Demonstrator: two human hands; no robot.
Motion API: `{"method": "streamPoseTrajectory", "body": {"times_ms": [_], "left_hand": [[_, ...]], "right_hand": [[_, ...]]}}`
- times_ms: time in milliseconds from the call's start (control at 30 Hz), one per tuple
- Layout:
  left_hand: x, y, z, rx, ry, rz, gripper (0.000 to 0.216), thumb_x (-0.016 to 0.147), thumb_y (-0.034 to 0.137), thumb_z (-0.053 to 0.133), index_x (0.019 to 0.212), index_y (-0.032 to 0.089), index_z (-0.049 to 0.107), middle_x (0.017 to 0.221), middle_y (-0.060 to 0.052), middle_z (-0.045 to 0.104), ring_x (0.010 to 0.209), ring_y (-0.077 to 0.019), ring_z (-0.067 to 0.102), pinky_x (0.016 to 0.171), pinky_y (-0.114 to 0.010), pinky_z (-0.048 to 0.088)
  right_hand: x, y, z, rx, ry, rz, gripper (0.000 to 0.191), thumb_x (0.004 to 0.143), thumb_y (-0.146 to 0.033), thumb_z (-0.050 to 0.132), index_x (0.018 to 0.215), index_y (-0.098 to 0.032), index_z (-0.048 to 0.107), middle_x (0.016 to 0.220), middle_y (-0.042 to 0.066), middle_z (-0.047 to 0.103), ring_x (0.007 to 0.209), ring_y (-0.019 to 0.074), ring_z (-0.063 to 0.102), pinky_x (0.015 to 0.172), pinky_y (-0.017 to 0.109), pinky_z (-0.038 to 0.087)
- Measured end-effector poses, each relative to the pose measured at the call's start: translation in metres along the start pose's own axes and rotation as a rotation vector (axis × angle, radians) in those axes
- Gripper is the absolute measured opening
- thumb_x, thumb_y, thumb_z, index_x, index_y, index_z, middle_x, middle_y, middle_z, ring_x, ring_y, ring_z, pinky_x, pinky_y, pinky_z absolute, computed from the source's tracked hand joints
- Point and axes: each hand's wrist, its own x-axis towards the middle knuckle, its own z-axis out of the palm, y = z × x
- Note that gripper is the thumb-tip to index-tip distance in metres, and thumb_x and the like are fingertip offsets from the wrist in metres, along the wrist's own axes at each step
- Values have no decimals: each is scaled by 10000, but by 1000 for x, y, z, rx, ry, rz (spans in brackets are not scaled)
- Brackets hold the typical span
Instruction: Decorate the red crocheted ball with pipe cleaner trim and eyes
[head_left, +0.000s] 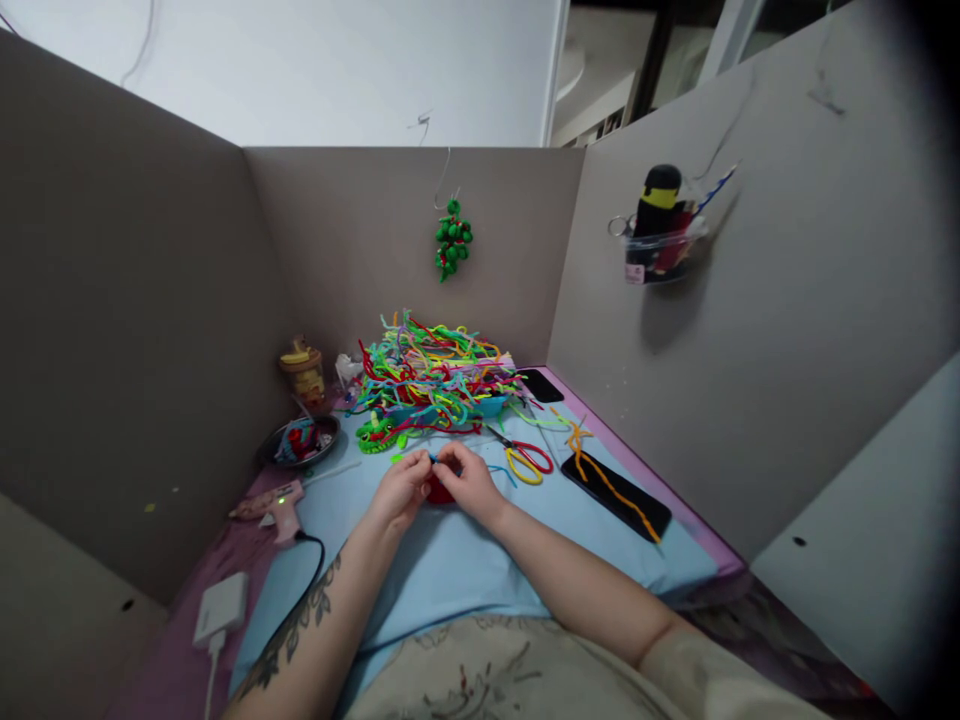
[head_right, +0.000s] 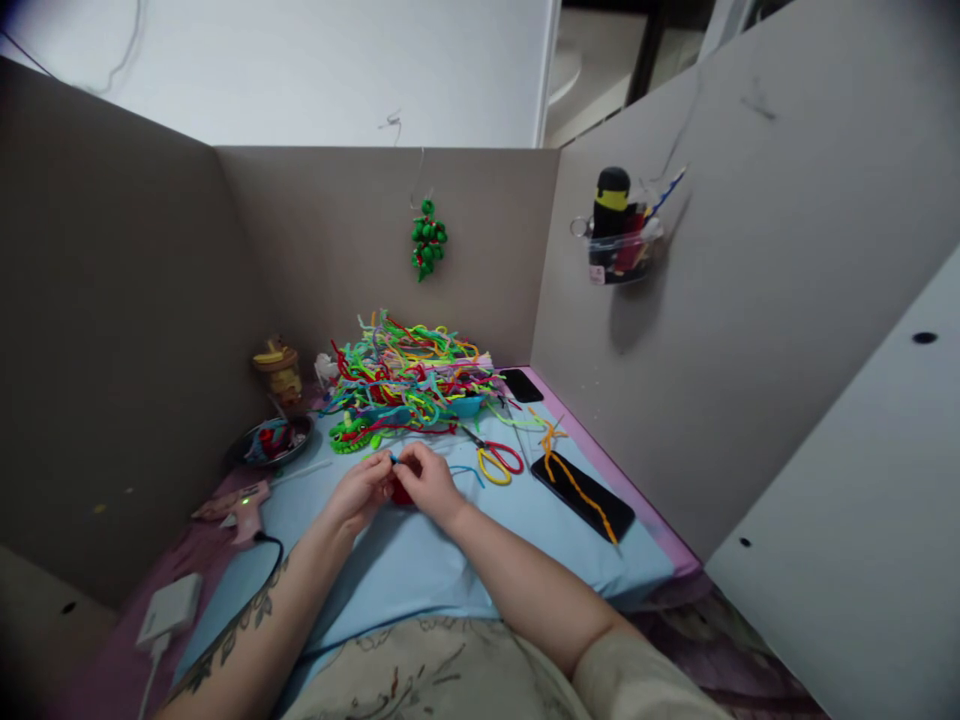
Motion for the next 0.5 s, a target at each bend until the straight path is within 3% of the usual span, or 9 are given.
{"method": "streamPoseTrajectory", "body": {"times_ms": [133,367,500], "left_hand": [[-1,1,-2,38,-33,-34,351,523,281,821,619,145,512,524,58,441,452,-38,380,416,-161,277],[-5,3,0,102,15,-80,396,526,331,820,714,173,510,559,63,468,467,-44,436,429,-149,278],[-4,0,0,127,47,-10,410,526,352,811,698,169,487,538,77,442,435,-32,393,413,-153,247]], "right_hand": [[-1,5,-1,-31,16,-30,25,788,-218,492,793,-201,508,739,-9,530,690,138,504,651,258,414],[0,4,-2,9,27,16,42,746,-209,528,742,-204,486,698,-27,500,647,127,480,617,245,401],[0,0,-2,26,31,24,40,732,-202,543,735,-198,503,697,-25,513,648,126,487,615,244,402]]}}
